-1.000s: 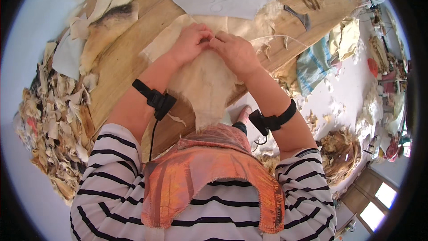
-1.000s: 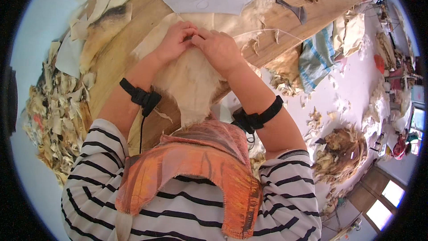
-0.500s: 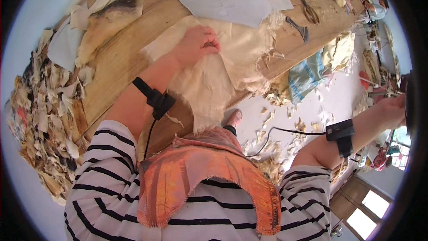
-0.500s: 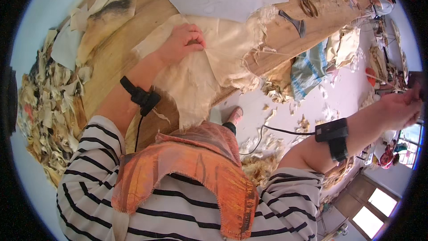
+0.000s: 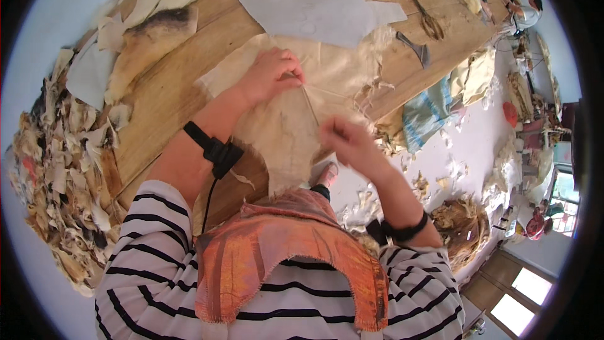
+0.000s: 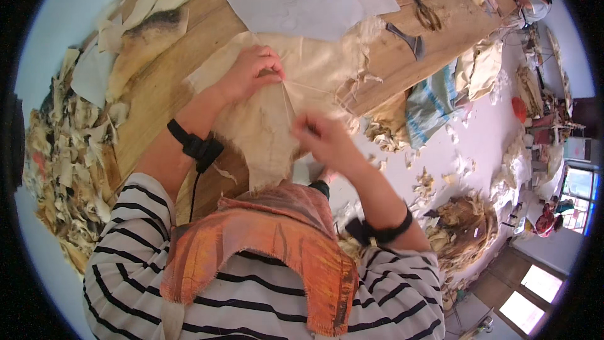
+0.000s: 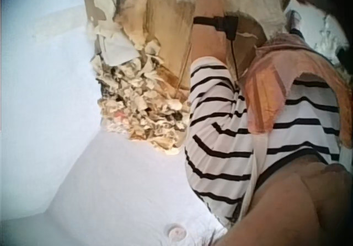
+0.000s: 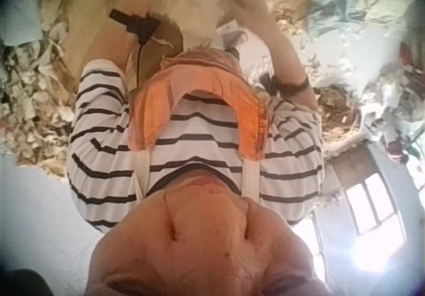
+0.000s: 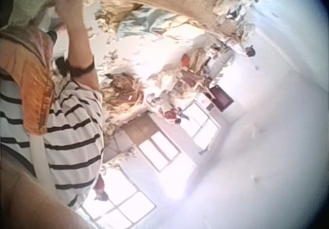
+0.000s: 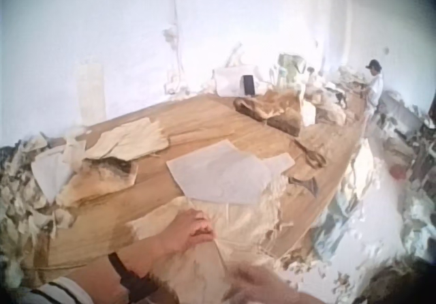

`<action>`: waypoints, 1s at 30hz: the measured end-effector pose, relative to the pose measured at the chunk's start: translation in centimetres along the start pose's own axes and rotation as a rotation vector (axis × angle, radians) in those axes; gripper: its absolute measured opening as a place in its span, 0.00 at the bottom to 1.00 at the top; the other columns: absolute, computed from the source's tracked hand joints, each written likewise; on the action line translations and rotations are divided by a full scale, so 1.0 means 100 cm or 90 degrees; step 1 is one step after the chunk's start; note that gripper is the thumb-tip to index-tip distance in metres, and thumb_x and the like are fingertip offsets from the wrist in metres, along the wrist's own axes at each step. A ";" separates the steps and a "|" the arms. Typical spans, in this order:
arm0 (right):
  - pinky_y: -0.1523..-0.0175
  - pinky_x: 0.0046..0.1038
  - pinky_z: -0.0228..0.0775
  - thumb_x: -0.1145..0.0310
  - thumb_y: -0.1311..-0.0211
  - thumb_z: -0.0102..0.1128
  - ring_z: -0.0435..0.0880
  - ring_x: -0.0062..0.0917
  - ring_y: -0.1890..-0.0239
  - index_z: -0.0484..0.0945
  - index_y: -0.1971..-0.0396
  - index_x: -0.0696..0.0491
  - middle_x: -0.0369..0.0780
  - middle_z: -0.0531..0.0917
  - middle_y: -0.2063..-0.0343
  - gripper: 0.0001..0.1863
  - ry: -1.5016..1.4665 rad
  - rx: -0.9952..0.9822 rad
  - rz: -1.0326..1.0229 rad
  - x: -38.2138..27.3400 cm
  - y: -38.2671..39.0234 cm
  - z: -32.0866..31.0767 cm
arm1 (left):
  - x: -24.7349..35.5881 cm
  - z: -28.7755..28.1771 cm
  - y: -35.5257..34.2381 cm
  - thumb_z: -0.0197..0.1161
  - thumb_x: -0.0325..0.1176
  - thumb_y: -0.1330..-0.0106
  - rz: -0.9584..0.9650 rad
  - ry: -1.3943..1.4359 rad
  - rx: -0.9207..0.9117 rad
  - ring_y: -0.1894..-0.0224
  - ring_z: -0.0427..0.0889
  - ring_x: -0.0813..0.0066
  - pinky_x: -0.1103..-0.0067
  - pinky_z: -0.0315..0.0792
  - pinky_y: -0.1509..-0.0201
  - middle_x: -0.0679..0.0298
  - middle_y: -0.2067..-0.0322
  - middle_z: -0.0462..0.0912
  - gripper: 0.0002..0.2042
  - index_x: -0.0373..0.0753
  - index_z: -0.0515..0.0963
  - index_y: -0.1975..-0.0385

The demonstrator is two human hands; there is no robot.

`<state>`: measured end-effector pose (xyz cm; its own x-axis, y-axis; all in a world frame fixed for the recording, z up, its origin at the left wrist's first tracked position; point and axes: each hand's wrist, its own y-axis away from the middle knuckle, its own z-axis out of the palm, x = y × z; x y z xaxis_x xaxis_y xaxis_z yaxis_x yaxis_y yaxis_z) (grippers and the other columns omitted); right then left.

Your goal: The recorder prepares and sews together leather and fur scraps using a knife and needle on a workshop table.

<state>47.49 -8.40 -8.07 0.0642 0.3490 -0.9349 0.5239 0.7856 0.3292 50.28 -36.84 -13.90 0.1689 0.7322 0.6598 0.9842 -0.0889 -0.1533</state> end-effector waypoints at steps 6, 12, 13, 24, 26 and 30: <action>0.58 0.24 0.76 0.69 0.29 0.64 0.84 0.17 0.64 0.83 0.55 0.55 0.37 0.86 0.66 0.08 -0.055 -0.195 -0.021 -0.028 0.062 0.042 | 0.003 -0.001 0.001 0.68 0.38 0.37 0.008 0.013 0.016 0.44 0.73 0.62 0.64 0.59 0.34 0.68 0.57 0.80 0.06 0.49 0.83 0.62; 0.56 0.32 0.79 0.77 0.37 0.65 0.86 0.34 0.62 0.81 0.44 0.55 0.42 0.86 0.56 0.20 0.153 -0.305 -0.384 -0.086 0.073 0.045 | 0.001 -0.001 -0.002 0.68 0.37 0.37 0.007 0.032 -0.009 0.45 0.73 0.63 0.64 0.58 0.34 0.68 0.57 0.79 0.07 0.48 0.83 0.62; 0.53 0.33 0.81 0.78 0.37 0.65 0.87 0.35 0.57 0.81 0.44 0.56 0.42 0.85 0.54 0.20 0.127 -0.343 -0.420 -0.093 0.076 0.049 | 0.000 0.000 -0.002 0.68 0.37 0.37 0.005 0.033 -0.007 0.45 0.72 0.63 0.64 0.57 0.34 0.68 0.57 0.79 0.06 0.48 0.83 0.62; 0.67 0.31 0.77 0.70 0.39 0.60 0.84 0.31 0.67 0.79 0.43 0.52 0.36 0.79 0.66 0.22 0.018 -0.305 -0.604 -0.133 0.079 0.083 | 0.001 0.000 -0.002 0.68 0.38 0.38 0.010 -0.022 -0.020 0.44 0.72 0.63 0.64 0.57 0.35 0.68 0.57 0.78 0.08 0.50 0.84 0.61; 0.68 0.30 0.76 0.70 0.39 0.60 0.83 0.30 0.69 0.77 0.39 0.53 0.36 0.77 0.68 0.26 -0.053 -0.282 -0.690 -0.137 0.081 0.087 | 0.003 0.001 -0.002 0.68 0.38 0.38 0.005 -0.036 -0.027 0.44 0.72 0.63 0.64 0.58 0.35 0.68 0.56 0.78 0.07 0.50 0.84 0.61; 0.66 0.27 0.78 0.73 0.32 0.61 0.87 0.27 0.65 0.82 0.45 0.58 0.34 0.84 0.62 0.16 0.050 -0.359 -0.727 -0.142 0.093 0.075 | 0.005 0.000 -0.002 0.69 0.31 0.41 0.044 -0.036 0.015 0.49 0.75 0.60 0.66 0.69 0.42 0.64 0.60 0.79 0.07 0.45 0.84 0.62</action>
<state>57.81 -9.84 7.27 -0.2435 -0.6515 -0.7185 -0.1850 0.7584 -0.6250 50.19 -36.43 -13.53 0.2327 0.7617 0.6048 0.9686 -0.1255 -0.2146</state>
